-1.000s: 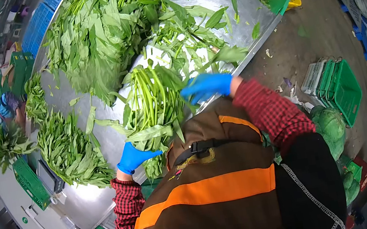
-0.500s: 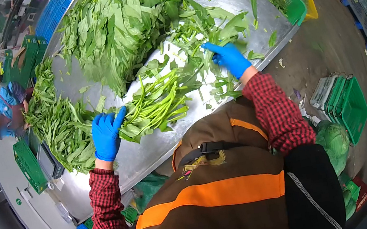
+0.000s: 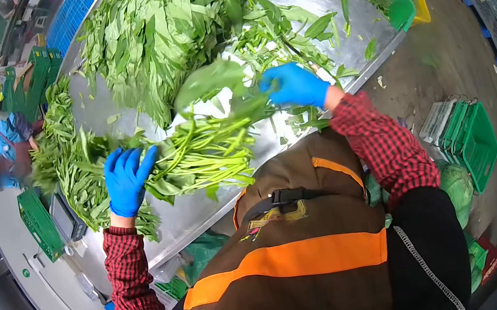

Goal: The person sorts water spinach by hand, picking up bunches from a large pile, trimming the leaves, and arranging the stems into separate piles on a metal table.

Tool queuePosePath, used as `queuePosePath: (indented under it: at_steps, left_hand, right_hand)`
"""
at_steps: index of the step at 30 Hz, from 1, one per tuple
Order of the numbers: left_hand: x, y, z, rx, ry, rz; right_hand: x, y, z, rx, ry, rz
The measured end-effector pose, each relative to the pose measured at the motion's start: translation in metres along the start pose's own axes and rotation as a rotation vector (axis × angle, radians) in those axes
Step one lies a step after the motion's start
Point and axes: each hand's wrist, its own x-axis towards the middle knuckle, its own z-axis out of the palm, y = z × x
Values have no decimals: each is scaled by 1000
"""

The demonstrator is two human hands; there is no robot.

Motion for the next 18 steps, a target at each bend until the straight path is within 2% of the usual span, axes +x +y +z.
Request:
queuePosePath:
  at_steps: [1, 2, 3, 5, 6, 8, 9, 10, 11, 13, 14, 15, 18]
  left_hand:
    - [-4, -2, -2, -4, 21, -22]
    - [-5, -4, -3, -2, 20, -25]
    - [-6, -5, -4, 0, 48, -31]
    - [-3, -5, -7, 1, 79, -34]
    - [2, -4, -8, 3, 87, -18]
    - [12, -1, -8, -7, 95, 14]
    - [16, 0, -6, -7, 95, 32]
    - [20, 1, -7, -37, 93, 40]
    - [22, 1, -7, -66, 89, 50]
    - [19, 1, -2, -128, 43, 43]
    - [15, 3, -1, -166, 31, 34]
    - [11, 6, 0, -205, 16, 23]
    - [1, 7, 0, -295, 16, -111]
  right_hand:
    - [-1, 24, -7, 195, 141, -79]
    - [-3, 25, -15, 288, 234, 59]
    - [1, 19, -19, 288, 233, 59]
    - [12, 8, -24, 297, 172, 4]
    - [12, -23, -13, 362, 101, -76]
    - [30, -40, 22, 382, -114, -387]
    - [15, -94, 17, -136, -175, -266]
    - [23, -98, 36, -194, -296, -252]
    - [23, -94, 53, 178, -367, -215]
    - [29, -82, 52, 346, -323, -236]
    - [24, -74, 44, 543, -310, -33]
    - [32, -51, 39, 531, -361, -15]
    - [20, -30, 10, 491, -254, 45]
